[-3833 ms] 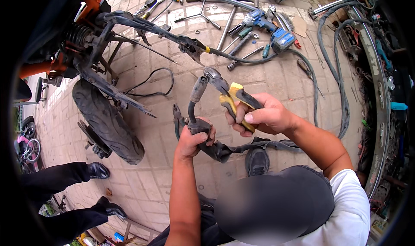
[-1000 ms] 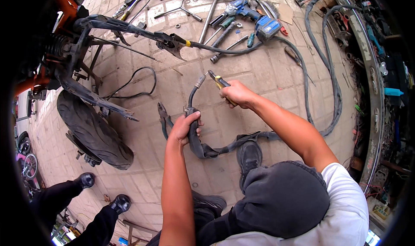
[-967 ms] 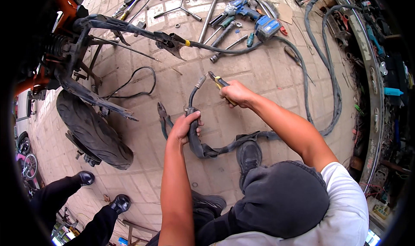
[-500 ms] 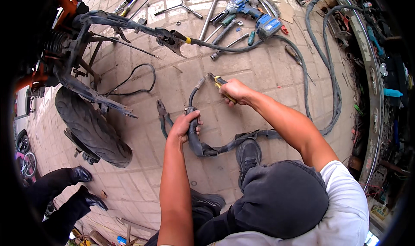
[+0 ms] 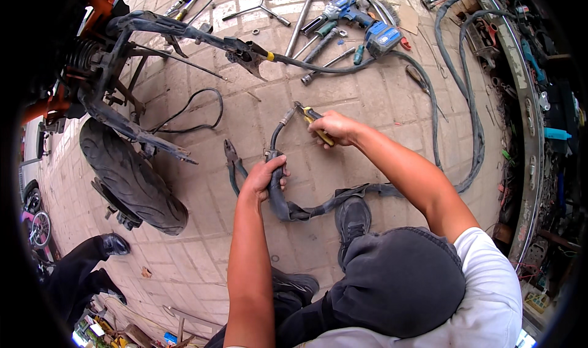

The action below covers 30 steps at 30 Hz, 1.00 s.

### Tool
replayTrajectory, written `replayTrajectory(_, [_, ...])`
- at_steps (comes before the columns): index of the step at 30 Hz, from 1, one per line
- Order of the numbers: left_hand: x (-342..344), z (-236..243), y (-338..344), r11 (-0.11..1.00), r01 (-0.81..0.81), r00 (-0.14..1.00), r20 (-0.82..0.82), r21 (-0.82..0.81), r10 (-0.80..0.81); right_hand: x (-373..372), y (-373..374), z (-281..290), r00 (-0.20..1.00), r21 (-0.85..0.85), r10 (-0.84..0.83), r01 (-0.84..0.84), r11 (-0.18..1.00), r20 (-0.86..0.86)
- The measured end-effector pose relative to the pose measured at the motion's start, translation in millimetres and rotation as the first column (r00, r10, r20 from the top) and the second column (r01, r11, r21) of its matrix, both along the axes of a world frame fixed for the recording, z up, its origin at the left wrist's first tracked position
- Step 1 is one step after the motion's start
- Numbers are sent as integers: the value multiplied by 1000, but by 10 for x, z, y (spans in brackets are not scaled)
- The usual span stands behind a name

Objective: The person uses pliers to cut a wire and then welds a metal component onto a motorcycle frame while working in an outdoor shop area.

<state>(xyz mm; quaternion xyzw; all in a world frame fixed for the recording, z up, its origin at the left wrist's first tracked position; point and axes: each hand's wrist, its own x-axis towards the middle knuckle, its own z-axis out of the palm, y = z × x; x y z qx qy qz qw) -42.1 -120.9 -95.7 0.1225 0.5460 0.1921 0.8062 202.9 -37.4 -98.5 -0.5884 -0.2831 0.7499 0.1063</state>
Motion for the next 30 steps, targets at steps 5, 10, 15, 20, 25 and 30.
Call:
replayTrajectory(5, [-43, -44, -11, 1000, -14, 1000, 3, -20, 14, -155, -22, 22, 994, 68, -29, 21, 997, 109])
replayTrajectory(10, [-77, -44, -3, 999, -54, 998, -16, 2, 54, -124, 5, 63, 999, 26, 23, -24, 999, 40])
replayTrajectory(15, [-140, 13, -115, 986, -165, 986, 3, 21, 165, 300, -284, 356, 993, 20, -65, 67, 998, -95])
replayTrajectory(20, [-222, 0, -276, 969, -240, 971, -8, 66, 241, 1287, -797, 686, 703, 314, 102, -437, 843, 704])
replayTrajectory(25, [-126, 153, -142, 972, -209, 975, -50, 104, 215, 1967, -1473, 735, 61, -25, 91, -686, 727, 994])
replayTrajectory(30, [-83, 178, -31, 978, -167, 985, -33, 126, 172, 1915, -1494, 701, -45, -150, 186, -786, 600, 982])
